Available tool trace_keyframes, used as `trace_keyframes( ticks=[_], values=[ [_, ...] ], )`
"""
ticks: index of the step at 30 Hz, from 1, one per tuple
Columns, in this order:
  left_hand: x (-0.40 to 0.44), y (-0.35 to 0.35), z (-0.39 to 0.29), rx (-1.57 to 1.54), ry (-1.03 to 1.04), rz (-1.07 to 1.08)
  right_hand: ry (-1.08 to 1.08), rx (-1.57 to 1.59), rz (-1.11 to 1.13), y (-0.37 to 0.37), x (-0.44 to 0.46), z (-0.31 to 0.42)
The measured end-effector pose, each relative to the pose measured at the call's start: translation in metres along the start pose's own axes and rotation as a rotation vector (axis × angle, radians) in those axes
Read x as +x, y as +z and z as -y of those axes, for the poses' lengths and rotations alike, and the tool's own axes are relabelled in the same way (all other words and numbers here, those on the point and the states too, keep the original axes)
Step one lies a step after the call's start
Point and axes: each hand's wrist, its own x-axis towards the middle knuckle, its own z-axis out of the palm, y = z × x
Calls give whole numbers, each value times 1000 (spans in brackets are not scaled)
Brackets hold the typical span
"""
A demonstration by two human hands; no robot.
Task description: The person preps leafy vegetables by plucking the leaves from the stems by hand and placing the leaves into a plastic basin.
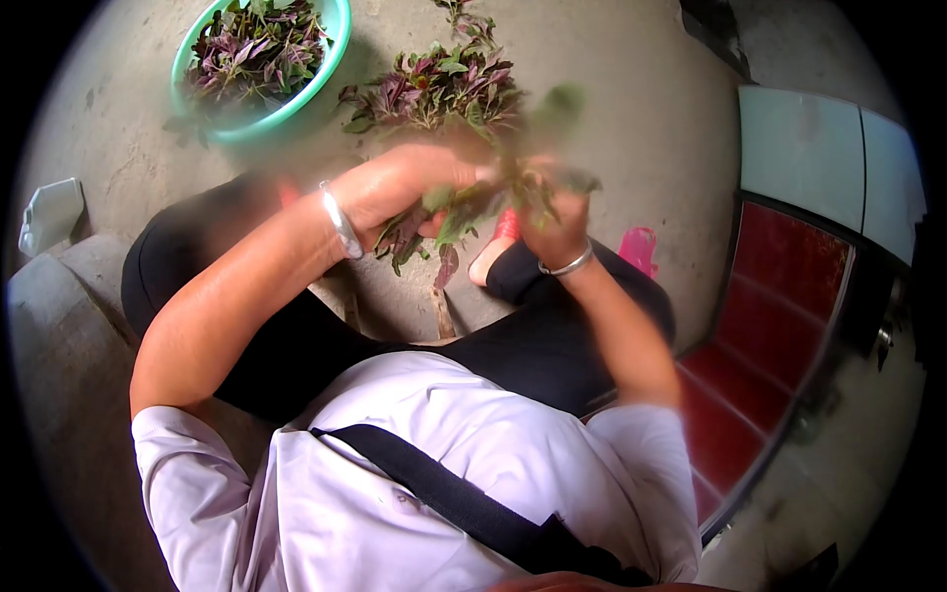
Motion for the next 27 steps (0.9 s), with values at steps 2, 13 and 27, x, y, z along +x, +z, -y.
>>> trace_keyframes(
  ticks=[2,13,27],
  values=[
    [3,4,1,64,48,-52,14,-68,14,1,-2,-2],
    [4,-3,1,-68,214,-374,374,304,53,7,-4,-2],
    [18,-12,43,532,240,-476,85,-185,-65,-3,2,-13]
  ],
)
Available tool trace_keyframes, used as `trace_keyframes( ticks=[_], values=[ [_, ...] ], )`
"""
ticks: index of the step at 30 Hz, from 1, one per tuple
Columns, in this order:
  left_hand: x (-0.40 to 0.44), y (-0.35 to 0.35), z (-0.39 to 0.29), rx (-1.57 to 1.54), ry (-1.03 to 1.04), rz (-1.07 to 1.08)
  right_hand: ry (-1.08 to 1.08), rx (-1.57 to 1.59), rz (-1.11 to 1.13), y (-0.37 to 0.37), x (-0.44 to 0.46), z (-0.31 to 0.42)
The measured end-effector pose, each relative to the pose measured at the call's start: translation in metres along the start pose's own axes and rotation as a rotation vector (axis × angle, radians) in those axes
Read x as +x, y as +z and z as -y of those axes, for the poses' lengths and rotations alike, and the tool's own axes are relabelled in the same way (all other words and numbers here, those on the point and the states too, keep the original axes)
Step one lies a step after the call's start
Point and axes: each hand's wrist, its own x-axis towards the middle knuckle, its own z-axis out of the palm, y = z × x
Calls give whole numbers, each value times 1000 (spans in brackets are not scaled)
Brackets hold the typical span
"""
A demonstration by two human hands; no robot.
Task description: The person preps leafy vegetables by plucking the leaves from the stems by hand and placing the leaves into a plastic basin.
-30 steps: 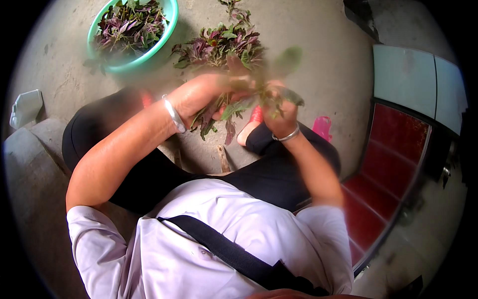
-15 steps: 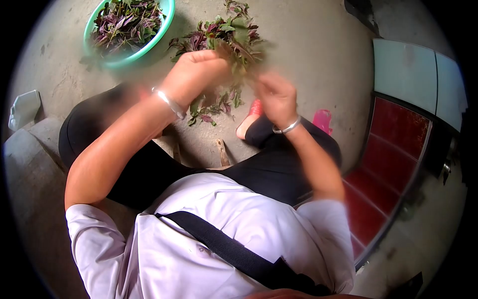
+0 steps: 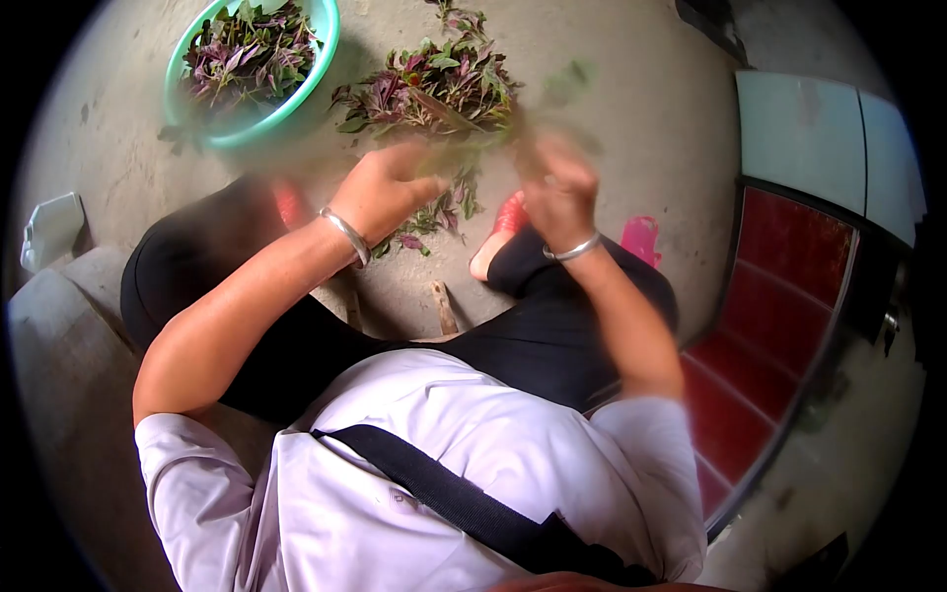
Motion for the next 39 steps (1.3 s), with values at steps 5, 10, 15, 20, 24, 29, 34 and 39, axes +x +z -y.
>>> trace_keyframes(
  ticks=[5,10,15,20,24,29,34,39],
  values=[
    [-11,0,-42,-445,-203,210,-59,48,-44,1,1,1],
    [-8,2,-32,-543,-187,236,-171,-83,-19,5,1,0],
    [-6,7,-28,-496,-174,249,-234,-96,-14,5,3,2],
    [-4,5,-21,-501,-185,237,-134,13,24,4,5,9],
    [-7,7,-28,-493,-112,-8,9,134,90,4,3,10],
    [-9,-9,-48,-258,45,-112,748,596,359,-6,3,8],
    [-8,-3,-15,501,255,-8,796,819,436,-12,11,15],
    [-12,0,-16,737,391,-80,825,834,453,-14,11,16]
  ],
)
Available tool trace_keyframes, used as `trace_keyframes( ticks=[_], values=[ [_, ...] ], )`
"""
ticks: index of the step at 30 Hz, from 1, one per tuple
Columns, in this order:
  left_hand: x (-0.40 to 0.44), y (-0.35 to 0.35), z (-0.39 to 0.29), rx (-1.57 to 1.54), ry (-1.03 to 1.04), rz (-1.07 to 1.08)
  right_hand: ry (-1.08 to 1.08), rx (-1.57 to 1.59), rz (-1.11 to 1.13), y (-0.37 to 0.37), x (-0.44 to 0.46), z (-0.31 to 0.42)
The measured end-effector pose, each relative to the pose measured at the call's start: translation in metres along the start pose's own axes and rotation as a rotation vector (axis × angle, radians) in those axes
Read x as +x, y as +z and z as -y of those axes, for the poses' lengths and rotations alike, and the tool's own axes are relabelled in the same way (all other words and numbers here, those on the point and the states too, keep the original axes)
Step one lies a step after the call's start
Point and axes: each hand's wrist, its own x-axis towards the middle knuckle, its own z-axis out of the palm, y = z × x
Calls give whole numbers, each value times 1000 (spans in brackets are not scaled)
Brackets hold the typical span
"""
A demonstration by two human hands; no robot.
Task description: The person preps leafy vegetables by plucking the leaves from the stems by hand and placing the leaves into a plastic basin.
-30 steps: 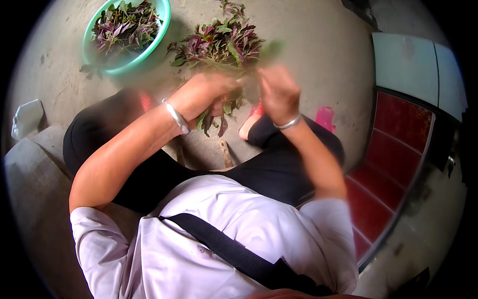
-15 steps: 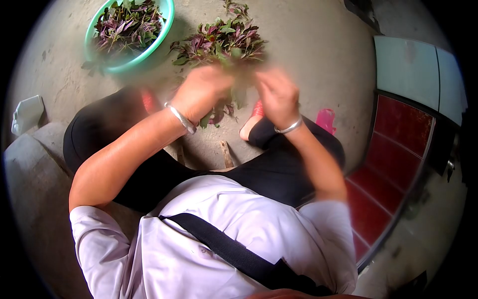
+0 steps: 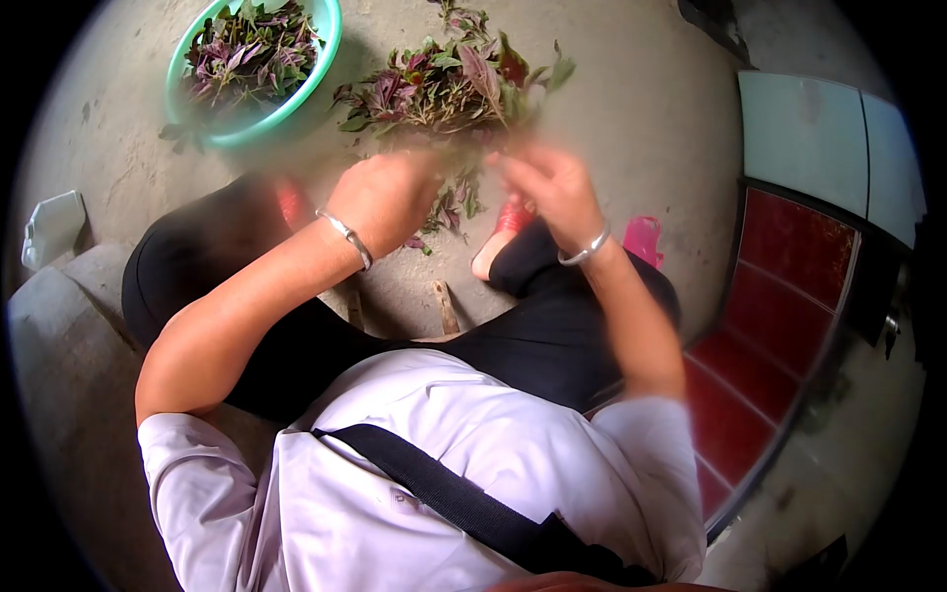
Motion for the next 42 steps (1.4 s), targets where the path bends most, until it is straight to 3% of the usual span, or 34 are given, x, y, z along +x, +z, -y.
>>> trace_keyframes(
  ticks=[2,5,8,9,10,12,14,15,19,22,23,26,33,35,42],
  values=[
    [4,7,9,1,63,-116,22,14,-2,-1,-1,-2],
    [13,-8,-5,-464,-243,3,-98,319,-260,6,-1,-9],
    [19,0,-2,-1024,-453,-30,-556,-271,-237,17,2,-27],
    [18,4,2,-960,-452,0,-261,-271,126,23,2,-35],
    [18,11,10,-895,-450,28,-195,-590,388,24,-1,-37],
    [18,11,12,-757,-450,-2,14,-601,359,26,-8,-32],
    [15,6,4,-617,-460,-122,275,-155,258,20,-2,-35],
    [17,13,6,-335,-282,-335,329,-45,242,17,0,-37],
    [14,17,0,-328,50,-419,224,23,273,31,-10,-43],
    [8,23,4,-638,-212,-394,-145,-424,-30,37,-17,-36],
    [10,21,7,-899,-279,-360,-218,-387,-108,36,-13,-45],
    [11,8,-2,-1372,-490,-256,-195,-389,-184,33,-14,-31],
    [11,20,13,-1483,-470,-150,-341,-565,-184,30,-16,-21],
    [12,21,12,-1476,-544,-184,-243,-471,-141,31,-16,-19],
    [13,21,9,-1484,-475,-140,81,-83,42,28,-18,-13]
  ],
)
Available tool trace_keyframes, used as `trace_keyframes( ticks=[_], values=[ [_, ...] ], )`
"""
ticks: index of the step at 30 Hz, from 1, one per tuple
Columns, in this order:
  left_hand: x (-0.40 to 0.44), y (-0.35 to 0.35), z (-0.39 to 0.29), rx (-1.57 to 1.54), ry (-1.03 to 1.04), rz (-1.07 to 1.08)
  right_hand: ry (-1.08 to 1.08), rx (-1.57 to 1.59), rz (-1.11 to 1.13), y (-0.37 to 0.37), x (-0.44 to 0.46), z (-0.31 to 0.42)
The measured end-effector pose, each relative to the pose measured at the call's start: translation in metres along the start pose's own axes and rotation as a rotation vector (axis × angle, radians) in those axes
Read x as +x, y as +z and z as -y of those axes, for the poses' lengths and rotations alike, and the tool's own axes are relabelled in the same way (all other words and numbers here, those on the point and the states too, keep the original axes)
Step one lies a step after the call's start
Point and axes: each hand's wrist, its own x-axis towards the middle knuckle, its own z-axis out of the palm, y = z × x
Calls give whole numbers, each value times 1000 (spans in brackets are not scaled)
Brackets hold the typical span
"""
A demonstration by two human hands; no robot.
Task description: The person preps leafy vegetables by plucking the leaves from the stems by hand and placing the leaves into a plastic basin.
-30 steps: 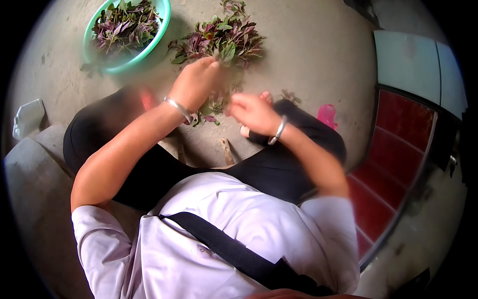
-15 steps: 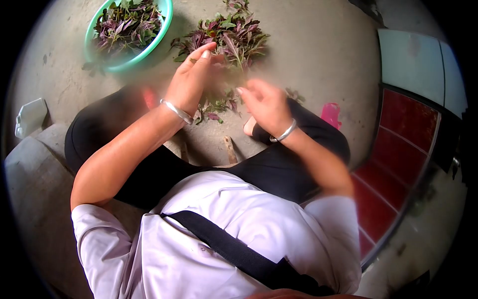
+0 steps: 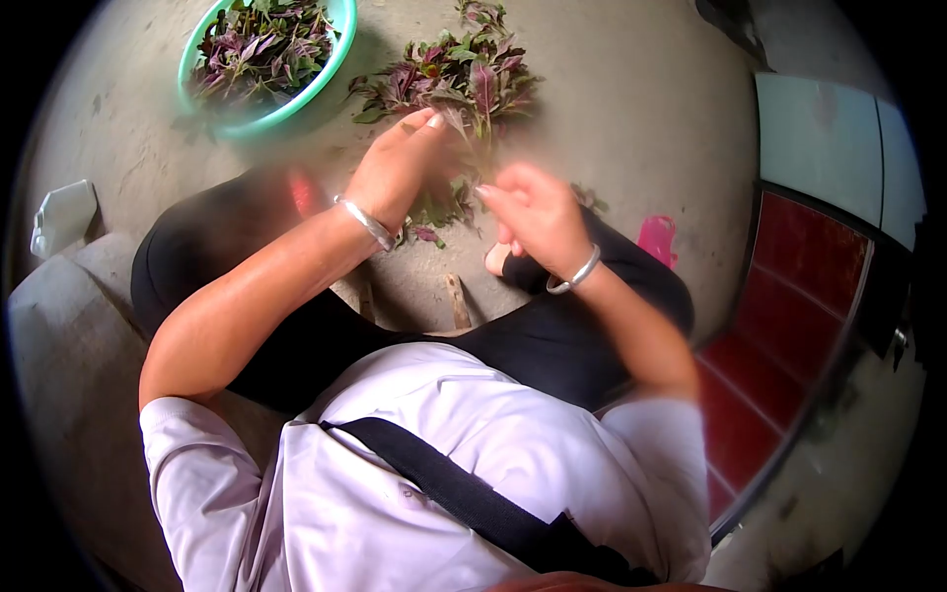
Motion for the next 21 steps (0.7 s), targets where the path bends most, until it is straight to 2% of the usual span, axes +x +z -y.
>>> trace_keyframes(
  ticks=[9,12,15,21],
  values=[
    [-1,2,-3,98,21,10,114,129,67,-4,3,0],
    [-4,7,-5,88,-10,-91,119,173,97,-6,3,-2],
    [-3,4,-9,300,36,-201,79,94,59,-5,2,1],
    [1,0,-23,342,167,-335,-43,-4,-29,-3,-1,-3]
  ],
)
